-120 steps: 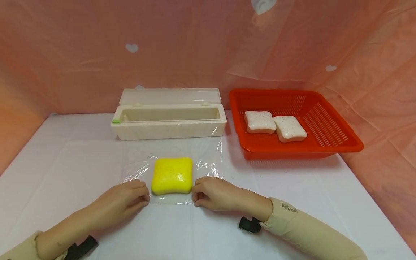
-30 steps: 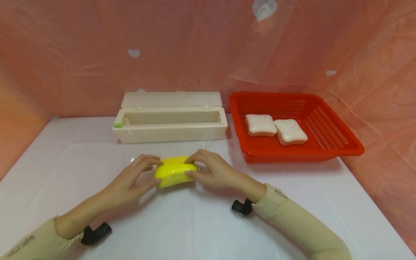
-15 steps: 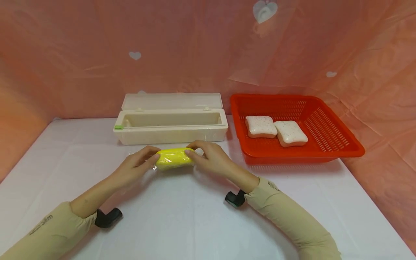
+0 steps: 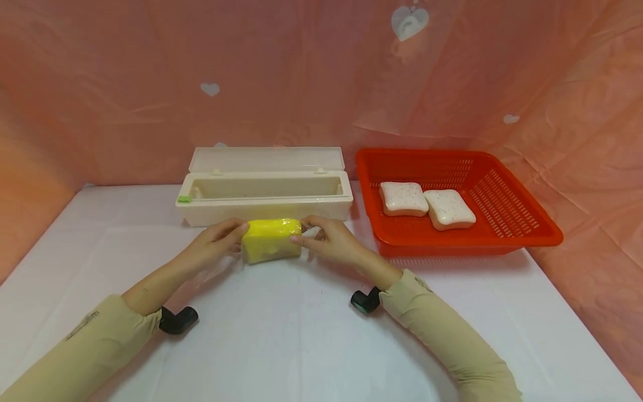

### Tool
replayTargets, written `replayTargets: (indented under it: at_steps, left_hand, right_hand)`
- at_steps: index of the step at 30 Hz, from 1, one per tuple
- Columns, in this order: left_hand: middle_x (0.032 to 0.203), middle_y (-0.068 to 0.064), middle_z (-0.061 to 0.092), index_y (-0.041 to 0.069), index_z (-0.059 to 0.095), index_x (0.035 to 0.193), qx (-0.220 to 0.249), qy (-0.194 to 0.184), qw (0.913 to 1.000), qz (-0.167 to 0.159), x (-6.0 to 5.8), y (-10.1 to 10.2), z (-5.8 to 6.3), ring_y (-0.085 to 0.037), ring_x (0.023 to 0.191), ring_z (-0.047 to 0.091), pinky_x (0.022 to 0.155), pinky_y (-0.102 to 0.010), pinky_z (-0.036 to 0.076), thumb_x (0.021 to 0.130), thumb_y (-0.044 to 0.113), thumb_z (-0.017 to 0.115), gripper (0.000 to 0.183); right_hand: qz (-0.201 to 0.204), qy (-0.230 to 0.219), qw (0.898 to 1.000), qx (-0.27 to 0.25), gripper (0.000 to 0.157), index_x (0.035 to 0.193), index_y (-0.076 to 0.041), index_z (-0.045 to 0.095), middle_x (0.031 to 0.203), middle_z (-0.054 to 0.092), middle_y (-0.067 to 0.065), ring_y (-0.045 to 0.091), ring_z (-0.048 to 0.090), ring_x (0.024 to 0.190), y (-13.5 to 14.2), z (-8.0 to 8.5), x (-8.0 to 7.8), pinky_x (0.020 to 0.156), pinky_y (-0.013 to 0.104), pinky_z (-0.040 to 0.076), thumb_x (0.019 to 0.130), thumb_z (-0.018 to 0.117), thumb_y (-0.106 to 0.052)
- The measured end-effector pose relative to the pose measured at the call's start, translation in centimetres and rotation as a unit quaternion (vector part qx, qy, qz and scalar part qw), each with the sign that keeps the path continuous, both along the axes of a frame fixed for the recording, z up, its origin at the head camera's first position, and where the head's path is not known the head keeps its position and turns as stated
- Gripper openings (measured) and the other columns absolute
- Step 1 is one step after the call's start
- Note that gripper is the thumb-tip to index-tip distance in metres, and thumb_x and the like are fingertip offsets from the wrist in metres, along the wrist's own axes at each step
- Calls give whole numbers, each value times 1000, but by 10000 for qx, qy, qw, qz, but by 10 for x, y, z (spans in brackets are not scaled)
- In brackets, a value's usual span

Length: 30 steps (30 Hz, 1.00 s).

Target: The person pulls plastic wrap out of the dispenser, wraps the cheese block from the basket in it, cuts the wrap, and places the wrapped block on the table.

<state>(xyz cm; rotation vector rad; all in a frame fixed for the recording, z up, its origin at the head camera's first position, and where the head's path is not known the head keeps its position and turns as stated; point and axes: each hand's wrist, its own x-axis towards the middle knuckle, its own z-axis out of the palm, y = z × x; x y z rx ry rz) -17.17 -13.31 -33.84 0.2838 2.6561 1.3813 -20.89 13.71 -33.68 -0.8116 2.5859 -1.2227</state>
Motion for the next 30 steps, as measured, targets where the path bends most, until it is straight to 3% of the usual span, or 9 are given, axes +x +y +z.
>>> replayTargets:
  at_steps: [4, 9, 16, 20, 24, 27, 30]
  left_hand:
    - [113, -20, 62, 2, 55, 128, 293, -399, 9983, 300, -9, 3, -1, -25, 92, 62, 79, -32, 53, 102, 40, 42, 48]
    - [92, -15, 64, -5, 58, 122, 654, -852, 9911, 781, -20, 6, 0, -16, 72, 58, 64, -24, 48, 101, 40, 44, 51]
    - [92, -10, 66, -5, 62, 115, 713, -1279, 9816, 1229, -29, 6, 4, -13, 74, 61, 66, -22, 49, 98, 47, 47, 57]
    - [72, -1, 64, -6, 62, 103, 1471, -1581, 9667, 1374, -37, 6, 3, -11, 61, 62, 57, -22, 50, 96, 42, 54, 49]
    - [60, 3, 61, -2, 57, 93, 1774, -1877, 9558, 1408, -44, 3, 3, -10, 54, 61, 51, -22, 49, 94, 42, 56, 44]
    - [68, -2, 67, -6, 60, 103, 1342, -1878, 9641, 1309, -44, -2, 4, -11, 58, 64, 55, -23, 51, 93, 49, 55, 56]
    - [95, -14, 72, -6, 59, 122, 746, -1769, 9760, 1025, -39, -9, 8, -11, 75, 67, 69, -24, 53, 94, 57, 46, 71]
  right_hand:
    - [-323, -143, 9992, -175, 29, 108, -6, 67, 92, 70, 10, 18, 60, 68, -4, -2, -6, 59, 28, 51, 90, 68, -29]
    - [-518, -508, 9967, -355, 25, 93, -7, 67, 69, 65, 13, 23, 63, 59, -10, 0, -12, 59, 32, 52, 91, 66, -33]
    - [-798, -994, 9916, -234, 34, 82, -6, 65, 71, 59, 9, 24, 61, 59, -16, 5, -21, 59, 32, 53, 90, 65, -39]
    - [-1032, -1317, 9856, -236, 40, 82, -5, 65, 72, 59, 5, 22, 59, 56, -19, 4, -27, 57, 30, 51, 88, 66, -45]
    - [-1260, -1527, 9799, -228, 43, 89, -10, 72, 83, 68, 4, 21, 58, 55, -21, 3, -32, 55, 27, 50, 84, 67, -52]
    - [-1413, -1652, 9759, -206, 46, 94, -11, 73, 87, 71, 5, 20, 59, 59, -21, 3, -32, 58, 26, 50, 82, 68, -55]
    - [-1441, -1717, 9744, -180, 49, 97, -10, 74, 88, 72, 6, 20, 61, 69, -16, 3, -32, 64, 26, 50, 82, 67, -56]
